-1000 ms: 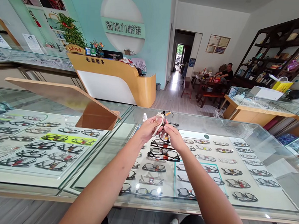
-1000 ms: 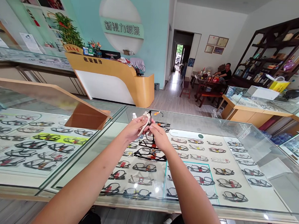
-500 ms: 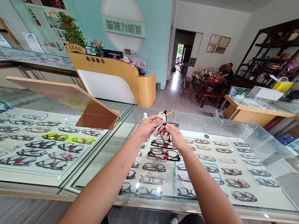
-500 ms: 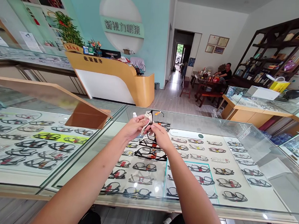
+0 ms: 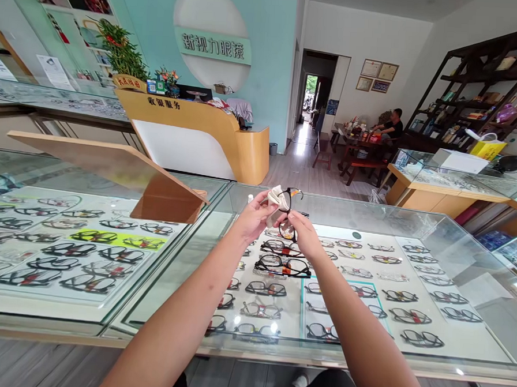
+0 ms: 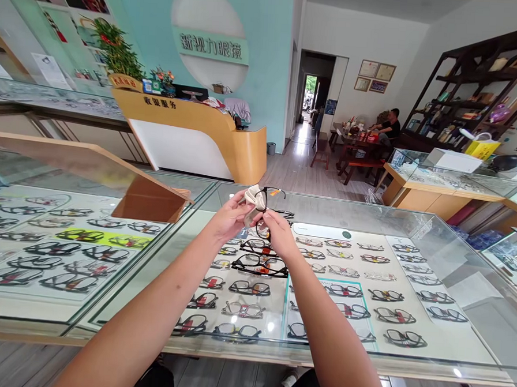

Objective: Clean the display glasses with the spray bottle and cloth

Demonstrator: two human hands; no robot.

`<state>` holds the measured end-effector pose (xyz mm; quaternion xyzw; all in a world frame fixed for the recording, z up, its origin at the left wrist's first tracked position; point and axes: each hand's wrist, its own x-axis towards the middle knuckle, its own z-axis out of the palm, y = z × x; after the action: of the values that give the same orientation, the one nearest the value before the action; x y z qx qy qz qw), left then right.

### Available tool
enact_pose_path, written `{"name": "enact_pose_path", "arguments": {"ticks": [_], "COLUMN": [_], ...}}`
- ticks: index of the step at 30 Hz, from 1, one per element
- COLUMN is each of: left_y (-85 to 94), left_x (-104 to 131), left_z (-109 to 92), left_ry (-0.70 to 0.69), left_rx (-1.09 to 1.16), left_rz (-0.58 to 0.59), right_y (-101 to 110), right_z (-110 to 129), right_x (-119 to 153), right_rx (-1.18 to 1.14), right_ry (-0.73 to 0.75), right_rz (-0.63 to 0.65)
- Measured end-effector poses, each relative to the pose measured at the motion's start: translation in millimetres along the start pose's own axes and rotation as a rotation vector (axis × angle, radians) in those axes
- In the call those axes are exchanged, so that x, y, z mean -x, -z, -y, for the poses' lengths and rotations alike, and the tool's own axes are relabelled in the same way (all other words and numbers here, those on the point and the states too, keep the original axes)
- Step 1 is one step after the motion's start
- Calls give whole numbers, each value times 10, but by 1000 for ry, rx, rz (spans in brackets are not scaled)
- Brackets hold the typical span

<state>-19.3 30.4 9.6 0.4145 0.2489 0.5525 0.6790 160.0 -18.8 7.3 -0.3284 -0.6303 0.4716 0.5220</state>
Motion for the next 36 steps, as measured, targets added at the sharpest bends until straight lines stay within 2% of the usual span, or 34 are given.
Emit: {"name": "enact_pose_path", "arguments": {"ticks": [6, 12, 15, 17, 19, 22, 25, 31, 36], "left_y": [-57, -117, -117, -102, -91, -116, -187, -257, -254], "left_x": [-6, 6, -13, -25, -20, 25, 80, 113, 122], "left_z": [2, 63, 123, 150, 152, 113, 58, 4, -34], "left_ry": [-21, -45, -119, -191, -210, -152, -136, -28, 34], "left_rx": [47, -32, -143, -297, -463, -569, -516, -223, -113], "left_rz": [26, -34, -172, -301, -360, -244, -122, -38, 6], "right_y": [-13, -55, -75, -73, -63, -48, -41, -62, -70], "right_z": [-53, -134, -164, -167, -160, -143, -129, -131, -80], "right_x": [-19, -1, 15, 26, 35, 46, 52, 35, 10], "right_rx": [-6, 82, 157, 202, 230, 243, 246, 199, 59], "right_ry": [16, 17, 26, 41, 54, 53, 54, 23, -25], "right_rz": [-22, 6, -1, -14, -21, -18, -10, 28, 45]}}
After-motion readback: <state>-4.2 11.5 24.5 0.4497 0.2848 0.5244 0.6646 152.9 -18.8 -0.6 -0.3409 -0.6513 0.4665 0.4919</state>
